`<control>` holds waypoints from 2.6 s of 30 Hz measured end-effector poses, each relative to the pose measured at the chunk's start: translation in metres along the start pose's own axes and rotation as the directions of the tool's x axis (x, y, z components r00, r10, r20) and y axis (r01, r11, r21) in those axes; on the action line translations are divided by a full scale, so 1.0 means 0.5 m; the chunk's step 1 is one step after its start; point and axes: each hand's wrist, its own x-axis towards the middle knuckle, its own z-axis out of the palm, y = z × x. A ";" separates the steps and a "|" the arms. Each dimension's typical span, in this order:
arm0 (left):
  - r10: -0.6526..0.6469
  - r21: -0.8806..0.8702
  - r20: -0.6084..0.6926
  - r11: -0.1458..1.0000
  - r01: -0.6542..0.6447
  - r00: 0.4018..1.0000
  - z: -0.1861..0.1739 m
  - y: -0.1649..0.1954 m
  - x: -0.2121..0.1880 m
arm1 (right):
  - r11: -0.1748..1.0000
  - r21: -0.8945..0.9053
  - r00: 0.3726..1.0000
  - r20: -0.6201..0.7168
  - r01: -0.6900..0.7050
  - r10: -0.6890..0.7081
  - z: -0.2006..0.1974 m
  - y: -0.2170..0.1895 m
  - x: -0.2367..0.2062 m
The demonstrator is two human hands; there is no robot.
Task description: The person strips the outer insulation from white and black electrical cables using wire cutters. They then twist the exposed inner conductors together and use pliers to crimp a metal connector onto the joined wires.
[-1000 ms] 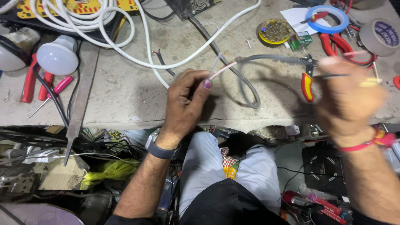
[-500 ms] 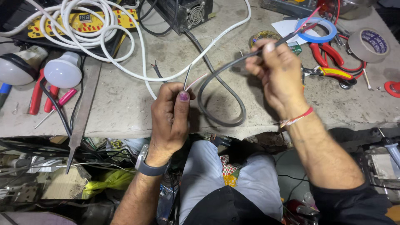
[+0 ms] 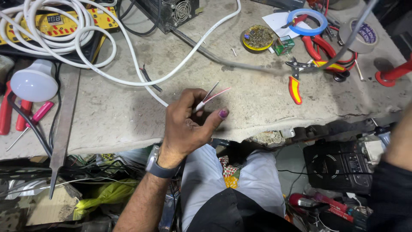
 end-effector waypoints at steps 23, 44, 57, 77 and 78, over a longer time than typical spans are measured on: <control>-0.014 -0.087 -0.256 0.996 -0.009 0.967 -0.060 -0.007 -0.018 | 0.883 0.016 0.598 0.741 -0.470 0.305 0.238 0.002 -0.207; 0.083 0.074 0.152 0.993 -0.095 0.985 -0.135 -0.067 0.010 | 0.299 -0.623 0.652 0.758 0.723 0.002 -0.009 0.115 -0.266; 0.030 0.265 0.394 0.953 -0.144 0.919 -0.086 -0.050 0.007 | 0.703 -0.468 0.795 0.562 0.534 -0.230 0.002 0.107 -0.167; 0.036 0.139 0.378 0.986 -0.095 0.925 -0.086 -0.054 0.016 | 0.974 0.099 0.836 0.501 0.202 -0.224 0.266 0.064 -0.204; 0.055 0.138 0.379 0.984 -0.116 0.924 -0.084 -0.055 0.014 | 0.979 0.178 0.859 0.483 0.096 -0.171 0.262 0.065 -0.204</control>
